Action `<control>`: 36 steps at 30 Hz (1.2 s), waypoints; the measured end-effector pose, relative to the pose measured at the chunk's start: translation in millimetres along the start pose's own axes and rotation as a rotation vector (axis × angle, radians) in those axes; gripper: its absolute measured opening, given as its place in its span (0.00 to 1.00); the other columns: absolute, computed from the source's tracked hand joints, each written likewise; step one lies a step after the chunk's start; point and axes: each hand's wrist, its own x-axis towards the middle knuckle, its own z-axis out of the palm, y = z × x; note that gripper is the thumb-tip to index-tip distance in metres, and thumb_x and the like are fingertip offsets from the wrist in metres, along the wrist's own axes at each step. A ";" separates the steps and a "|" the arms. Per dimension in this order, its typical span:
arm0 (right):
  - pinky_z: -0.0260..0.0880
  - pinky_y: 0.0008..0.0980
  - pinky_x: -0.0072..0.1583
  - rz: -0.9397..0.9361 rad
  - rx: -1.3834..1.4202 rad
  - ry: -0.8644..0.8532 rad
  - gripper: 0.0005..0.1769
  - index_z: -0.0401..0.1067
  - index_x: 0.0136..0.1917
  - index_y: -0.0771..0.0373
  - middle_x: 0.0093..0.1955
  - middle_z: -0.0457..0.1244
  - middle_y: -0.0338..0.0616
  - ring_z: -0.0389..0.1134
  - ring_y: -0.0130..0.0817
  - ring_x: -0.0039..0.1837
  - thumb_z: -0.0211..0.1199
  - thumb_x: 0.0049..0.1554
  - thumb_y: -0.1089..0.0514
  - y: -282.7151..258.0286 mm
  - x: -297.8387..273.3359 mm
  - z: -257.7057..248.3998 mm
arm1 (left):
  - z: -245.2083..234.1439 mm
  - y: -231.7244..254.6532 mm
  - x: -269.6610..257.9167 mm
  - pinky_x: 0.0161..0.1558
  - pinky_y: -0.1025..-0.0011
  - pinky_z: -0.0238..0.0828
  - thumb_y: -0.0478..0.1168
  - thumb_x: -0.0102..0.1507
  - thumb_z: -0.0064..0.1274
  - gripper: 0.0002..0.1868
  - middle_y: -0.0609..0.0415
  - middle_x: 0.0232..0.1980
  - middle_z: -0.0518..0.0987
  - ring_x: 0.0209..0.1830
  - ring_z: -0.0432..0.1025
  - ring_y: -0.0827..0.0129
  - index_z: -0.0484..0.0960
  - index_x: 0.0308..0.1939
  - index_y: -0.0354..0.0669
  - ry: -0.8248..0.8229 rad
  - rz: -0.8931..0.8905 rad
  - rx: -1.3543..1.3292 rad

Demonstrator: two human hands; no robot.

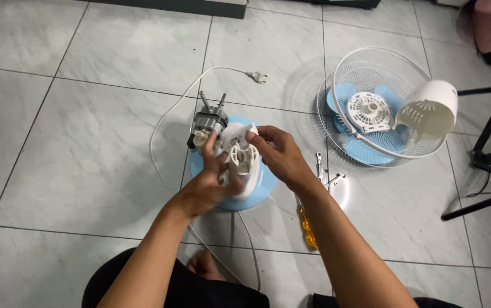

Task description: The person disassembles an electric fan motor assembly using a screwdriver, removing screws and separating the motor from its white plastic housing. The person then reattaches the housing to the fan base and aligns the components.

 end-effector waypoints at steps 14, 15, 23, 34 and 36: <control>0.66 0.23 0.46 -0.257 -0.073 -0.029 0.31 0.70 0.65 0.72 0.49 0.65 0.39 0.63 0.20 0.45 0.73 0.54 0.52 -32.6 5.4 -9.1 | 9.9 10.9 15.1 0.63 0.57 0.62 0.66 0.63 0.44 0.38 0.47 0.62 0.79 0.63 0.71 0.63 0.72 0.68 0.45 0.239 -0.109 -0.292; 0.64 0.23 0.42 -0.248 -0.150 -0.013 0.31 0.72 0.64 0.71 0.48 0.65 0.38 0.61 0.21 0.41 0.74 0.52 0.52 -37.2 4.7 -9.8 | 9.7 12.6 18.3 0.63 0.57 0.63 0.67 0.64 0.43 0.39 0.46 0.62 0.79 0.63 0.71 0.63 0.71 0.69 0.45 0.240 -0.114 -0.343; 0.55 0.27 0.39 -0.375 -0.384 -0.160 0.32 0.77 0.63 0.64 0.38 0.58 0.34 0.56 0.23 0.37 0.79 0.47 0.50 -73.8 4.6 -14.2 | 5.4 44.4 31.6 0.51 0.62 0.74 0.66 0.61 0.48 0.37 0.46 0.55 0.75 0.54 0.74 0.60 0.56 0.66 0.54 0.190 -0.079 -0.478; 0.66 0.30 0.54 -0.430 0.398 0.000 0.29 0.52 0.65 0.63 0.66 0.55 0.47 0.58 0.27 0.54 0.57 0.53 0.72 6.3 -23.7 -16.4 | 23.4 57.6 26.7 0.44 0.70 0.77 0.48 0.68 0.53 0.24 0.52 0.49 0.77 0.47 0.75 0.71 0.71 0.64 0.41 0.161 0.148 -0.442; 0.67 0.29 0.56 -0.455 0.290 0.079 0.21 0.51 0.63 0.62 0.66 0.55 0.49 0.60 0.27 0.55 0.54 0.61 0.71 21.7 -34.6 -12.7 | 23.2 55.4 25.6 0.45 0.70 0.77 0.47 0.69 0.53 0.24 0.49 0.50 0.77 0.47 0.74 0.70 0.71 0.65 0.41 0.116 0.197 -0.456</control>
